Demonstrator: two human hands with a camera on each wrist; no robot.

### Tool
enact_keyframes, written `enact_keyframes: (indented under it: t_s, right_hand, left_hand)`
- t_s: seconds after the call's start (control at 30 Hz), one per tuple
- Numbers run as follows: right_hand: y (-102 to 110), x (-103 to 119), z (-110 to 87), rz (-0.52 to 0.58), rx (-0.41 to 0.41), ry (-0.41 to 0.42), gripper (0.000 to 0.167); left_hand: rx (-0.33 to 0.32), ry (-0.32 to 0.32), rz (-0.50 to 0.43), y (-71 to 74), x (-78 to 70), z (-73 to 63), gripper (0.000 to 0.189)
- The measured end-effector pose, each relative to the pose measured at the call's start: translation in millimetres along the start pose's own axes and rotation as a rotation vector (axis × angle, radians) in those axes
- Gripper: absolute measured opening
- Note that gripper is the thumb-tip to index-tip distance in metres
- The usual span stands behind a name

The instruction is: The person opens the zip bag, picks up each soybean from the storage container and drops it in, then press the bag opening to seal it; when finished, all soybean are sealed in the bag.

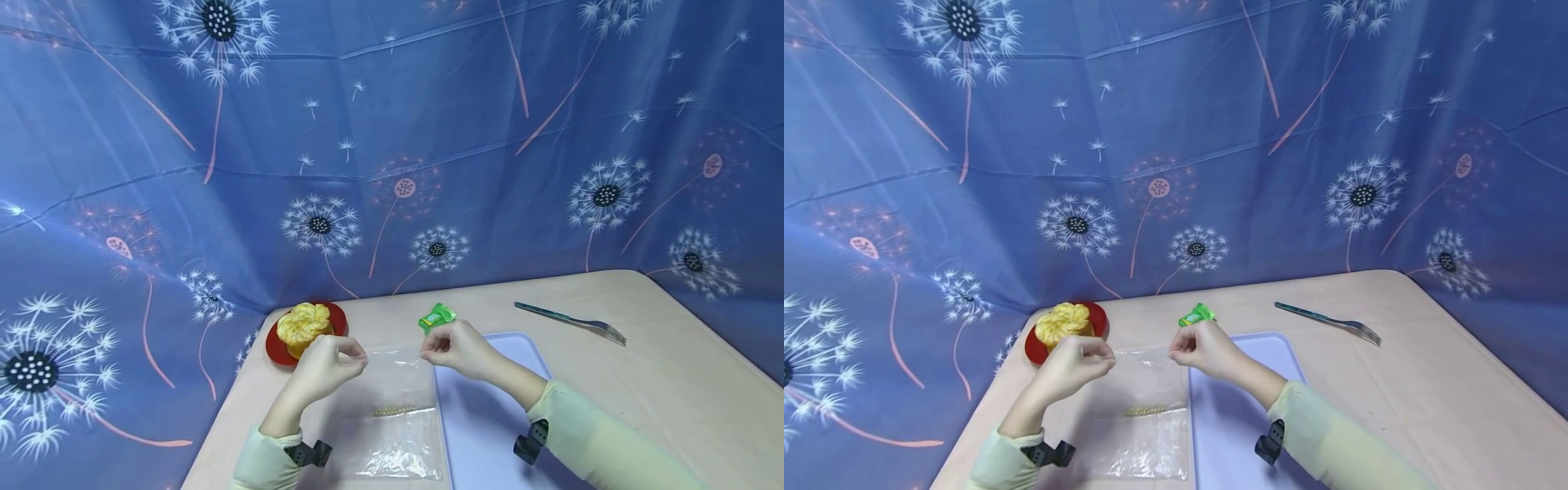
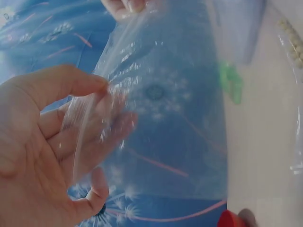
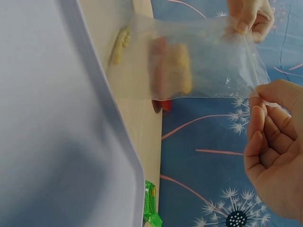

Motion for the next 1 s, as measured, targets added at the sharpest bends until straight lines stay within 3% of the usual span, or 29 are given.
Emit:
enact_keyframes:
  t_s: [0.27,0.53,0.73,1.0]
  right_hand:
    - [1.6,-3.3,-0.6,0.006,0.007,0.0,0.009]
    - [3.0,-7.9,-0.9,0.018,0.017,0.001,0.005]
    - [4.0,-12.4,-2.2,0.014,0.022,-0.009,0.004]
    - [5.5,-15.3,-2.2,0.012,0.019,-0.03,0.004]
  left_hand:
    - [0.042,0.032,-0.133,8.4,18.0,-6.1,0.005]
    - [0.015,0.022,-0.188,14.6,36.2,-11.9,0.009]
    - [0.024,0.062,-0.279,15.3,44.7,-14.2,0.003]
    - [0.036,0.123,-0.42,11.7,57.3,-13.2,0.009]
Point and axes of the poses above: each hand's wrist, its own z-axis towards the middle knuckle, its own y-axis out of the back of the hand, x = y × z, the point moved 3 cm from there along z, towards the middle knuckle, and after that the axes turned 12 degrees about y, right-handed, at the moved point
